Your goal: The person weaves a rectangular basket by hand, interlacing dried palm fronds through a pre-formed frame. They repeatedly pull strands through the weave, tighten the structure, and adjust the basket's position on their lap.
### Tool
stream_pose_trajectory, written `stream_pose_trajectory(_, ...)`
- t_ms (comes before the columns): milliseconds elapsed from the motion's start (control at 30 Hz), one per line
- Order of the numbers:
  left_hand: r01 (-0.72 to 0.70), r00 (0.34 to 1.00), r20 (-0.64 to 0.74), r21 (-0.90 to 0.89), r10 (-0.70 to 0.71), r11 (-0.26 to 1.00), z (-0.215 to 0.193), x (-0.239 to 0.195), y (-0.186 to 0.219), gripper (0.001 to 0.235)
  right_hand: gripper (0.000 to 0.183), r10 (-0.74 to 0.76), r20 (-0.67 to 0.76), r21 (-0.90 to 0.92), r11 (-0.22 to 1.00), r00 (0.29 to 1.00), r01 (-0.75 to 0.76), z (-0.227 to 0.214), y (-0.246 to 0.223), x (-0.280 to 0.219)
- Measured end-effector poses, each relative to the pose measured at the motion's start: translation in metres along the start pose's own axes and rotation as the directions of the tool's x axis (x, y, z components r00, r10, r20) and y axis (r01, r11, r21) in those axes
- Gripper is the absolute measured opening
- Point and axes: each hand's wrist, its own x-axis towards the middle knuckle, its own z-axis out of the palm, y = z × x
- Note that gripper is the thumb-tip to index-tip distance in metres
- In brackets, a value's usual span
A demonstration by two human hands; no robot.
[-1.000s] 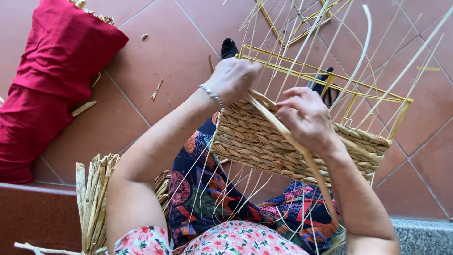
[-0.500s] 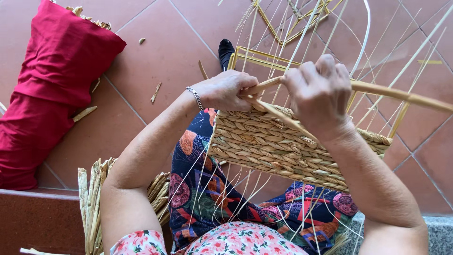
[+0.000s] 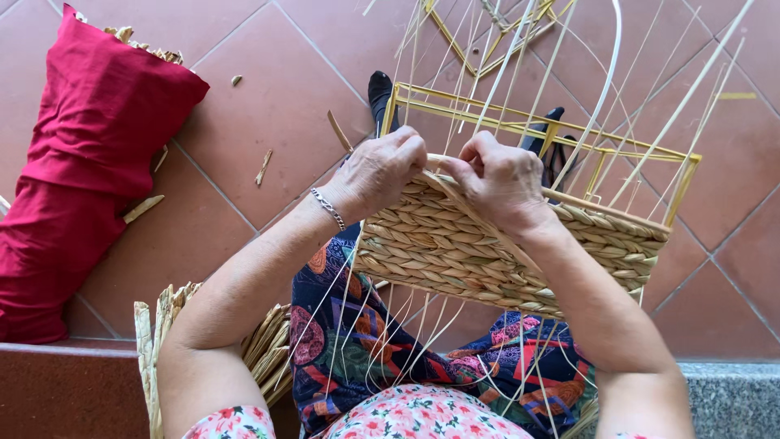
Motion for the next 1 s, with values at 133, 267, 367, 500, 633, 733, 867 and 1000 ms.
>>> stream_pose_trajectory(133,0.05,0.997,0.059,-0.011,-0.05,0.999,0.0,0.0,-0.005,0.017,0.038,-0.013,-0.064,-0.099,0.995,0.998,0.007,0.013,0.001,0.0)
stream_pose_trajectory(267,0.179,0.983,0.064,-0.085,-0.174,0.98,-0.002,0.021,-0.01,0.017,0.035,-0.068,-0.064,-0.07,0.996,0.996,0.064,0.02,0.005,-0.021)
stream_pose_trajectory(367,0.385,0.921,0.083,-0.064,-0.38,0.921,0.002,0.037,-0.008,0.038,0.025,-0.023,-0.143,0.209,0.976,0.989,0.052,0.013,0.001,-0.041)
stream_pose_trajectory(500,0.244,0.966,-0.101,0.04,-0.239,0.969,0.019,0.036,-0.006,0.058,0.024,-0.114,-0.216,0.169,0.974,0.97,0.152,-0.01,-0.012,-0.046)
stream_pose_trajectory(633,0.234,0.93,0.207,0.3,-0.302,0.925,0.038,0.048,-0.007,0.011,0.03,-0.34,-0.22,-0.189,0.934,0.914,0.302,-0.035,-0.024,-0.055)
stream_pose_trajectory(733,0.286,0.94,0.184,0.039,-0.288,0.958,0.036,0.047,-0.007,0.011,0.018,-0.235,-0.07,-0.26,0.943,0.969,0.21,-0.043,-0.006,-0.052)
stream_pose_trajectory(867,0.145,0.951,0.293,-0.139,-0.1,0.98,0.01,0.035,-0.009,0.008,0.013,-0.29,-0.212,-0.369,0.908,0.933,0.199,-0.058,0.004,-0.033)
stream_pose_trajectory(1000,0.086,0.937,0.348,-0.23,-0.001,0.969,-0.002,0.033,0.008,0.025,0.008,-0.505,-0.185,-0.539,0.77,0.843,0.342,-0.066,-0.01,-0.012)
